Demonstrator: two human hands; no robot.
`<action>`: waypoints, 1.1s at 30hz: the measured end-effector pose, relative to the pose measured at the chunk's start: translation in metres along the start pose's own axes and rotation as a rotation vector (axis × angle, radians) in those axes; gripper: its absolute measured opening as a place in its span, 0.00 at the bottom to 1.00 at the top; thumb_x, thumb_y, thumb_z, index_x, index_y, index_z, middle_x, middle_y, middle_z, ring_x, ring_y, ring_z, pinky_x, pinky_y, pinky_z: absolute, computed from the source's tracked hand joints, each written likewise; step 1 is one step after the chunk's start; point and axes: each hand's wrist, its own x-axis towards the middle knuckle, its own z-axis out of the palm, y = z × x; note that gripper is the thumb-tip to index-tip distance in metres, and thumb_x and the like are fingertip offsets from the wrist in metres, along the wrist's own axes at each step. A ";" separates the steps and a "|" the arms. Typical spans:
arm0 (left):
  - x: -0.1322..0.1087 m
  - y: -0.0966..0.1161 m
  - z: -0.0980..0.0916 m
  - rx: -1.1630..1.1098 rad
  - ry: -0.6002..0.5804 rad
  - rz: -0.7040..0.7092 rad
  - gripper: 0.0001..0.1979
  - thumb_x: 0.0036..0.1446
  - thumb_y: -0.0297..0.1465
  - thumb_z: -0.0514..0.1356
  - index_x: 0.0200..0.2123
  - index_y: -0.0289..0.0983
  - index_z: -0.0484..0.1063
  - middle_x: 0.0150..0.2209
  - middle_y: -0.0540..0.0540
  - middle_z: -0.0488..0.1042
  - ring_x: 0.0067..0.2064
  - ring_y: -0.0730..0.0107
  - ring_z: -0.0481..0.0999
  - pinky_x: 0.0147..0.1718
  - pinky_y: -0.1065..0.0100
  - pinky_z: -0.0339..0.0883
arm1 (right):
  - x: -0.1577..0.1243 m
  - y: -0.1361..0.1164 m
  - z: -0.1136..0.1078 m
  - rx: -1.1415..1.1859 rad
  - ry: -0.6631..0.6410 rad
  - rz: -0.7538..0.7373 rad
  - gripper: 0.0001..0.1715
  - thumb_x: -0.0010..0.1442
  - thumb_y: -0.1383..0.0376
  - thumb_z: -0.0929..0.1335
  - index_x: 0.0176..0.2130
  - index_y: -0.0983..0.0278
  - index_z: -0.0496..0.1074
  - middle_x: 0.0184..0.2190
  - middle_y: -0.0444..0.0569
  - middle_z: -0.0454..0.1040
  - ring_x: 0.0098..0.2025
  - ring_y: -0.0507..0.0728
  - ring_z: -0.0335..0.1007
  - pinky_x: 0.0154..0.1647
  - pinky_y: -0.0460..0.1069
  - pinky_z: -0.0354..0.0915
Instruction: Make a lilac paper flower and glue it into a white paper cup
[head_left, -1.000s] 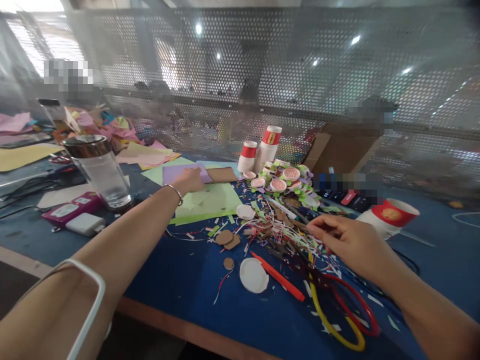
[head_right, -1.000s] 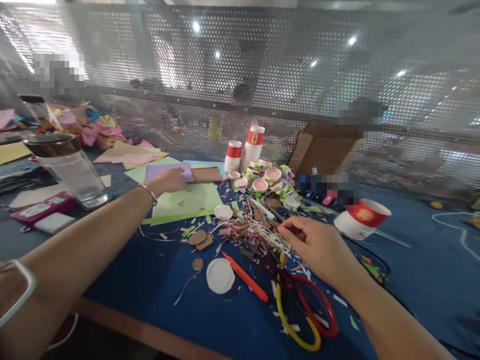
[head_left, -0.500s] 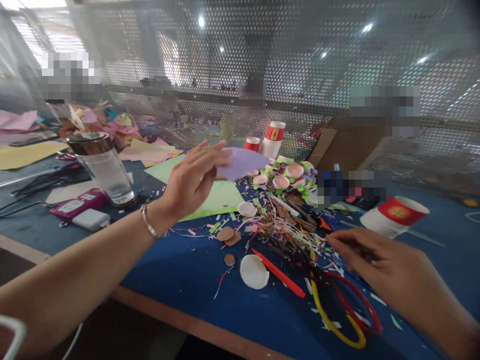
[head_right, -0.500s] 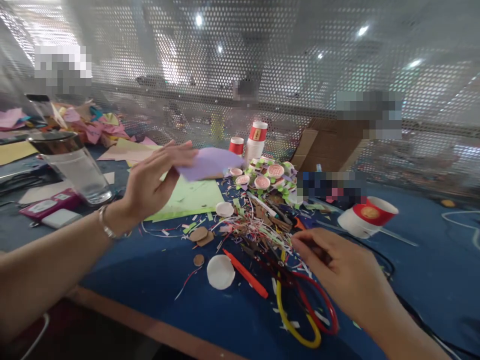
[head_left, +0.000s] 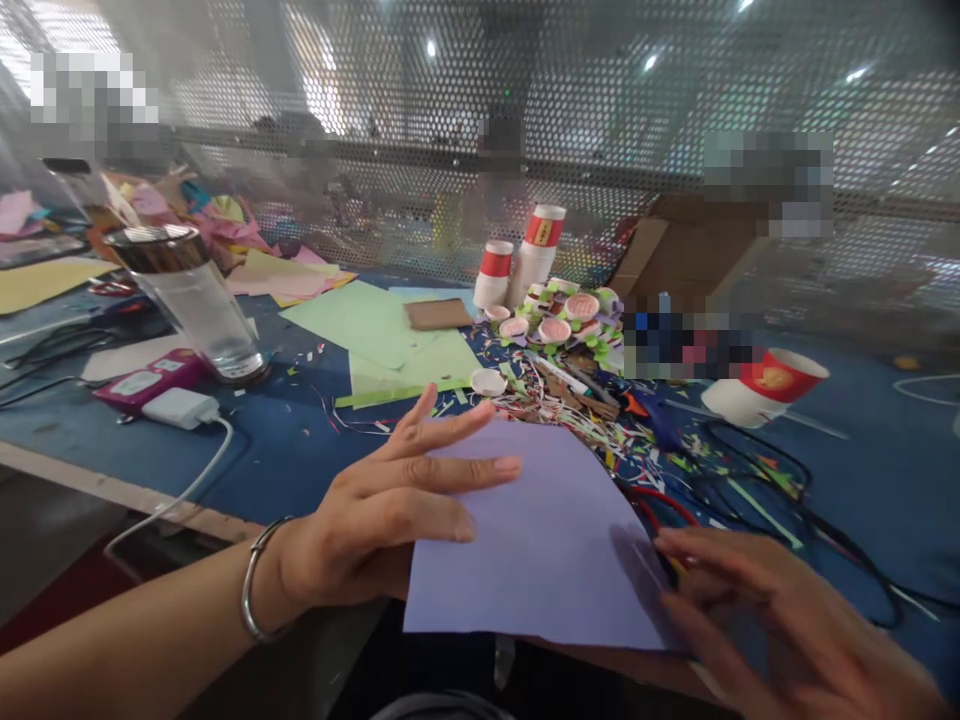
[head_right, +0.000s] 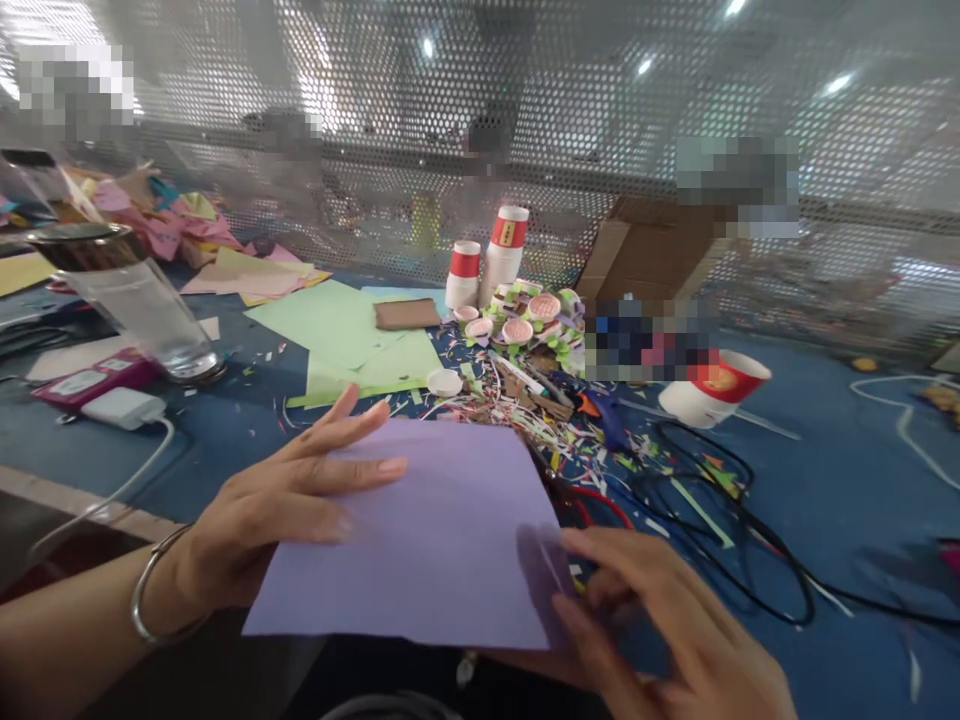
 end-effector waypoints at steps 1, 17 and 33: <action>0.000 0.000 0.002 -0.013 0.011 -0.001 0.05 0.68 0.30 0.57 0.46 0.39 0.68 0.60 0.36 0.75 0.70 0.48 0.60 0.68 0.31 0.47 | -0.003 -0.004 -0.002 -0.014 -0.017 -0.107 0.17 0.67 0.54 0.68 0.49 0.60 0.75 0.42 0.50 0.80 0.34 0.53 0.80 0.32 0.44 0.75; -0.031 0.026 0.006 0.303 -0.365 -0.405 0.27 0.49 0.10 0.51 0.45 0.43 0.72 0.65 0.51 0.69 0.73 0.60 0.54 0.70 0.43 0.38 | -0.035 -0.015 0.015 -0.105 -0.094 -0.416 0.13 0.69 0.66 0.66 0.50 0.69 0.75 0.46 0.57 0.80 0.48 0.59 0.74 0.49 0.53 0.70; -0.048 0.040 0.028 0.261 -0.185 -0.163 0.12 0.64 0.22 0.57 0.49 0.34 0.75 0.44 0.42 0.83 0.45 0.66 0.81 0.44 0.66 0.76 | -0.049 -0.011 0.016 -0.089 -0.093 -0.346 0.15 0.66 0.70 0.69 0.52 0.66 0.76 0.47 0.54 0.81 0.47 0.58 0.76 0.51 0.53 0.69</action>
